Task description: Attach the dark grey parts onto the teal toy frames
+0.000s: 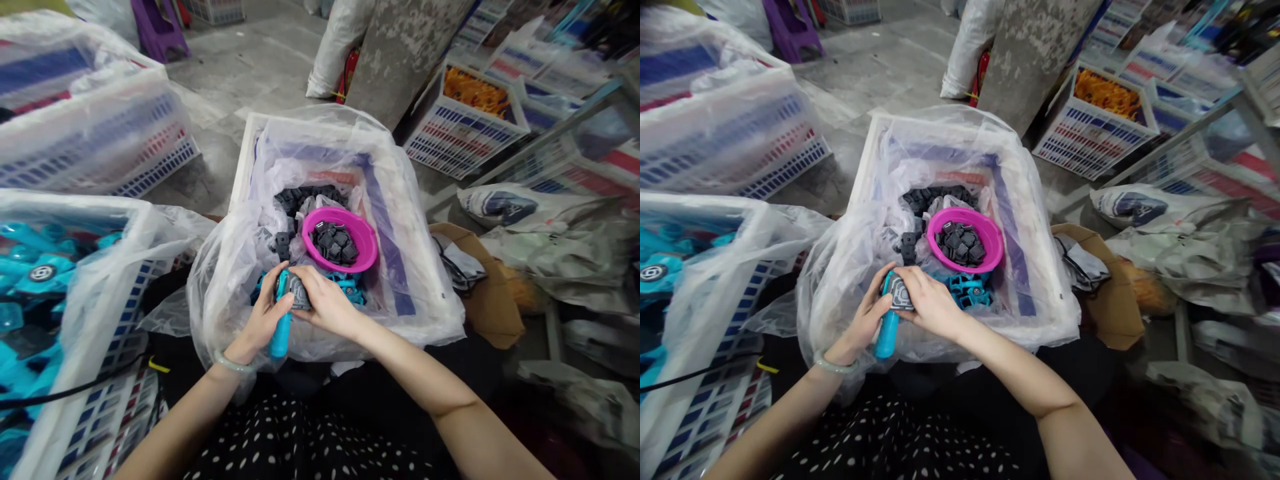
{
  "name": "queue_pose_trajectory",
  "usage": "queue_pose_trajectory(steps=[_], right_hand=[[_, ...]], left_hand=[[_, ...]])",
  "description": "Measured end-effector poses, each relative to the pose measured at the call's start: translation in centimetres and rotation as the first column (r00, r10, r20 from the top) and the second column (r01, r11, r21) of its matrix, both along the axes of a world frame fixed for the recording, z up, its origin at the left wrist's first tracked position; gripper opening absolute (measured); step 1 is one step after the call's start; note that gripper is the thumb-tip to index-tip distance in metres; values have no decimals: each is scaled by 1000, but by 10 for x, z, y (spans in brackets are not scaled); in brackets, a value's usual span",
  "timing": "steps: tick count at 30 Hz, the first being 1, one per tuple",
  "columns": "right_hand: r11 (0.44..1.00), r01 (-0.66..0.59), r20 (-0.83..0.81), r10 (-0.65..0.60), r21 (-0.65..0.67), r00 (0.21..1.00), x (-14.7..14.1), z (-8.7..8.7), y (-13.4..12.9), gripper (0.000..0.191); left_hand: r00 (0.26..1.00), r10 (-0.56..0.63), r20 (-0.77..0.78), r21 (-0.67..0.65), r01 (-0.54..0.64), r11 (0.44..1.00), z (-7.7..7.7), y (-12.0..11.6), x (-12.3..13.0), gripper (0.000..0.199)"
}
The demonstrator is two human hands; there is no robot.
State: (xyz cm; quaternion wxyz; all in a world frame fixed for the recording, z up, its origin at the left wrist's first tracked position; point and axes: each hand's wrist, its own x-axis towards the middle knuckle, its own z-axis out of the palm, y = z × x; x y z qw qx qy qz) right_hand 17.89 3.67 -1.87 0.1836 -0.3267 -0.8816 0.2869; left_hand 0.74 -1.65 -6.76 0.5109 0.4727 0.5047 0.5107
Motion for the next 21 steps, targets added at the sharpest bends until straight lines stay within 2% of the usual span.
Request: queue_pose_trajectory(steps=[3,6,8,10,11,12,13,14,16,17,19,21], right_hand=[[996,-14,7,15,-88,1000,3,3,7,81],[955,-65,-137,26,-291,990,9,-3,15,106],[853,-81,-238,-51,-515,970,13,-12,20,117],[707,-120,-281,-115,-697,953,15,-21,23,115],[660,-141,-295,-127,-738,947,15,-24,24,114],[655,-148,-311,-139,-741,940,15,-26,24,115],[692,-133,-331,-161,-710,930,14,-25,24,116],[754,-104,-356,-180,-649,917,14,-23,23,113],[876,-71,-412,-152,-478,898,14,-15,23,95],[917,-82,-427,-101,-390,899,15,-10,23,82],[959,-139,-402,30,-246,915,18,-1,23,62],[973,-183,-327,129,-139,936,21,2,23,62]], left_hand=[[998,50,23,-41,-49,998,2,2,3,61],[996,59,65,-33,-57,998,6,2,2,58],[989,16,146,-25,-13,1000,9,0,0,58],[975,-21,220,-24,27,999,10,-1,-3,58],[968,-39,249,-32,49,998,10,-2,-5,58],[959,-71,276,-48,87,995,10,-3,-7,59],[945,-123,302,-65,149,987,10,-4,-8,64],[929,-189,319,-75,223,972,9,-4,-10,74],[914,-294,280,-67,324,944,9,-4,-12,95],[922,-312,229,-56,332,942,8,-3,-13,101],[953,-276,126,-44,283,958,7,-2,-14,99],[974,-217,65,-52,220,974,6,-1,-14,93]])
